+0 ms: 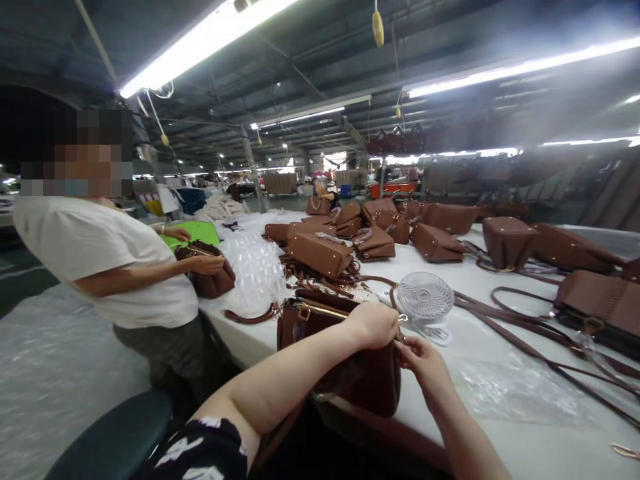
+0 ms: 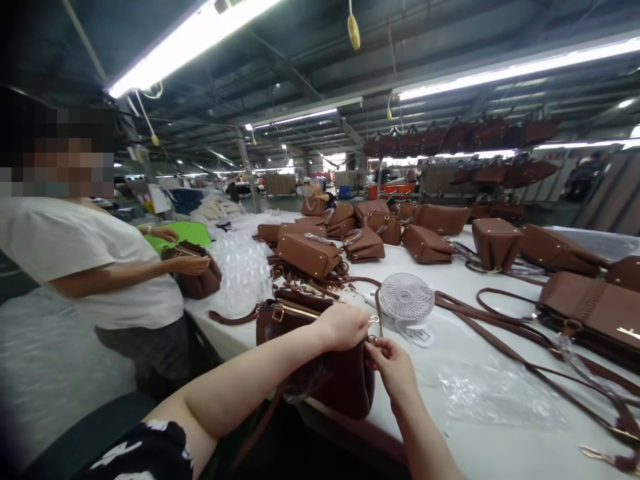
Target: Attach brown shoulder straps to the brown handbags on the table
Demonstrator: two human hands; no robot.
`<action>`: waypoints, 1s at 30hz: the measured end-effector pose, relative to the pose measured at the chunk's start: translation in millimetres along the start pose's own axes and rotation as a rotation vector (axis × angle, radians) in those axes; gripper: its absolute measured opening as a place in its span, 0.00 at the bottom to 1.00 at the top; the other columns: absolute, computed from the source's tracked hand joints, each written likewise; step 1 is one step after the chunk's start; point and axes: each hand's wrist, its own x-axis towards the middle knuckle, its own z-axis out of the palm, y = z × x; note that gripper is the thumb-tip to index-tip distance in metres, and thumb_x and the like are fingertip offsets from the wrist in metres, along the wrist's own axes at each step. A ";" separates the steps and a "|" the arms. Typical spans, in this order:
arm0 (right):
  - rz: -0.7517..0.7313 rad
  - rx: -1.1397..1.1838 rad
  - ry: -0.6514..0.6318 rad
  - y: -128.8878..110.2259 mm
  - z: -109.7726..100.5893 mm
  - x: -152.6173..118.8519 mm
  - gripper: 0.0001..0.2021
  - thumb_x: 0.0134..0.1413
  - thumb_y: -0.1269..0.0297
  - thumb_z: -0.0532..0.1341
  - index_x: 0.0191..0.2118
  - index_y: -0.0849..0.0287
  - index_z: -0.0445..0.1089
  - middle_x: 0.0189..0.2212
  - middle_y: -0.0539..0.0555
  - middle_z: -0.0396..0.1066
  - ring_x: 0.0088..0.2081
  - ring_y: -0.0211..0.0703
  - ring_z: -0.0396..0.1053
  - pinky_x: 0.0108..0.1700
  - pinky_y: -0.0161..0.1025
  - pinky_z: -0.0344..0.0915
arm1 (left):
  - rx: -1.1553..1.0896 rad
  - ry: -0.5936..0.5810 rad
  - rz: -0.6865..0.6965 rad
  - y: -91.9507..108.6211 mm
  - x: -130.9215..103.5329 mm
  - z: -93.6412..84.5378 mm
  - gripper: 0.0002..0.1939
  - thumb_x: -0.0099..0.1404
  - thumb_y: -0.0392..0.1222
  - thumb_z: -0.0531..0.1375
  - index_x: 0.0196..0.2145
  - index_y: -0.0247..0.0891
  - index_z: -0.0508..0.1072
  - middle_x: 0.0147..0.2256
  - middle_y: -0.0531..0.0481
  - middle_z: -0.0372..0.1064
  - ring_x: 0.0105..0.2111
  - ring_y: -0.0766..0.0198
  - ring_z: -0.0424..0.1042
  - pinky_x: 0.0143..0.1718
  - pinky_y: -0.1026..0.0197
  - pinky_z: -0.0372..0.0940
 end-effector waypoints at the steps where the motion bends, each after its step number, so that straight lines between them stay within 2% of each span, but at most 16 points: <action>1: -0.014 -0.009 0.023 0.5 0.2 -0.8 0.25 0.36 0.41 0.69 0.33 0.59 0.71 0.24 0.52 0.73 0.25 0.44 0.70 0.31 0.43 0.68 | 0.010 -0.010 0.008 0.1 0.3 -0.6 0.20 0.71 0.45 0.46 0.37 0.34 0.75 0.37 0.39 0.77 0.38 0.50 0.77 0.39 0.51 0.71; 5: -0.081 -0.111 0.075 -7.2 0.9 -8.5 0.21 0.42 0.44 0.67 0.34 0.58 0.74 0.29 0.56 0.77 0.33 0.51 0.74 0.41 0.47 0.69 | 0.027 -0.058 0.031 1.3 4.7 -3.0 0.19 0.70 0.44 0.47 0.36 0.34 0.76 0.37 0.40 0.77 0.38 0.50 0.77 0.39 0.51 0.71; 7: -0.151 -0.240 0.125 -13.4 2.0 -13.8 0.19 0.45 0.46 0.65 0.37 0.56 0.75 0.34 0.57 0.79 0.38 0.55 0.75 0.45 0.49 0.68 | 0.034 -0.105 0.037 2.9 8.1 -4.4 0.18 0.70 0.43 0.49 0.36 0.34 0.77 0.37 0.40 0.77 0.39 0.50 0.77 0.39 0.52 0.71; 10: -0.271 -0.456 0.217 -19.4 4.9 -20.0 0.18 0.48 0.47 0.62 0.38 0.55 0.77 0.36 0.57 0.80 0.39 0.56 0.76 0.43 0.48 0.69 | 0.072 -0.236 0.069 8.0 13.0 -6.6 0.12 0.65 0.39 0.54 0.34 0.34 0.78 0.35 0.40 0.77 0.38 0.49 0.77 0.38 0.54 0.70; 13: -0.269 -0.495 0.225 -19.6 5.8 -22.7 0.18 0.49 0.47 0.61 0.38 0.54 0.77 0.34 0.56 0.80 0.38 0.55 0.77 0.38 0.44 0.70 | 0.102 -0.309 0.094 13.9 15.7 -8.4 0.09 0.61 0.35 0.57 0.34 0.34 0.78 0.34 0.41 0.77 0.37 0.50 0.76 0.37 0.54 0.70; 18: -0.193 -0.455 0.208 -13.8 0.0 -24.0 0.19 0.51 0.45 0.61 0.39 0.54 0.77 0.35 0.55 0.80 0.40 0.54 0.77 0.40 0.43 0.70 | 0.108 -0.335 0.137 13.4 14.6 -10.4 0.10 0.62 0.37 0.57 0.35 0.34 0.79 0.34 0.41 0.77 0.36 0.51 0.76 0.36 0.55 0.69; 23: -0.184 -0.387 0.201 -7.5 -2.3 -23.3 0.19 0.50 0.44 0.62 0.36 0.56 0.77 0.32 0.56 0.80 0.37 0.55 0.77 0.40 0.45 0.70 | 0.109 -0.350 0.144 11.7 8.5 -16.2 0.12 0.62 0.38 0.56 0.35 0.34 0.79 0.33 0.39 0.77 0.34 0.52 0.76 0.34 0.57 0.68; 27: -0.167 -0.326 0.163 -0.7 1.8 -18.7 0.21 0.52 0.44 0.60 0.37 0.59 0.77 0.31 0.57 0.80 0.34 0.51 0.77 0.38 0.43 0.72 | 0.100 -0.359 0.166 8.4 4.5 -25.3 0.14 0.64 0.41 0.54 0.34 0.35 0.80 0.31 0.40 0.76 0.32 0.53 0.75 0.33 0.57 0.67; 29: -0.168 -0.320 0.106 2.0 -1.2 -13.4 0.22 0.53 0.43 0.60 0.39 0.60 0.76 0.32 0.57 0.80 0.34 0.49 0.77 0.38 0.42 0.73 | 0.083 -0.332 0.164 4.8 1.8 -28.9 0.16 0.66 0.43 0.52 0.35 0.37 0.79 0.32 0.41 0.76 0.33 0.54 0.75 0.35 0.57 0.68; 30: -0.172 -0.330 0.079 3.1 -6.3 -10.0 0.23 0.54 0.43 0.59 0.39 0.60 0.76 0.32 0.57 0.79 0.34 0.48 0.77 0.38 0.41 0.73 | 0.076 -0.276 0.151 3.7 -0.7 -30.1 0.16 0.68 0.44 0.51 0.38 0.38 0.79 0.34 0.42 0.76 0.35 0.54 0.75 0.38 0.57 0.68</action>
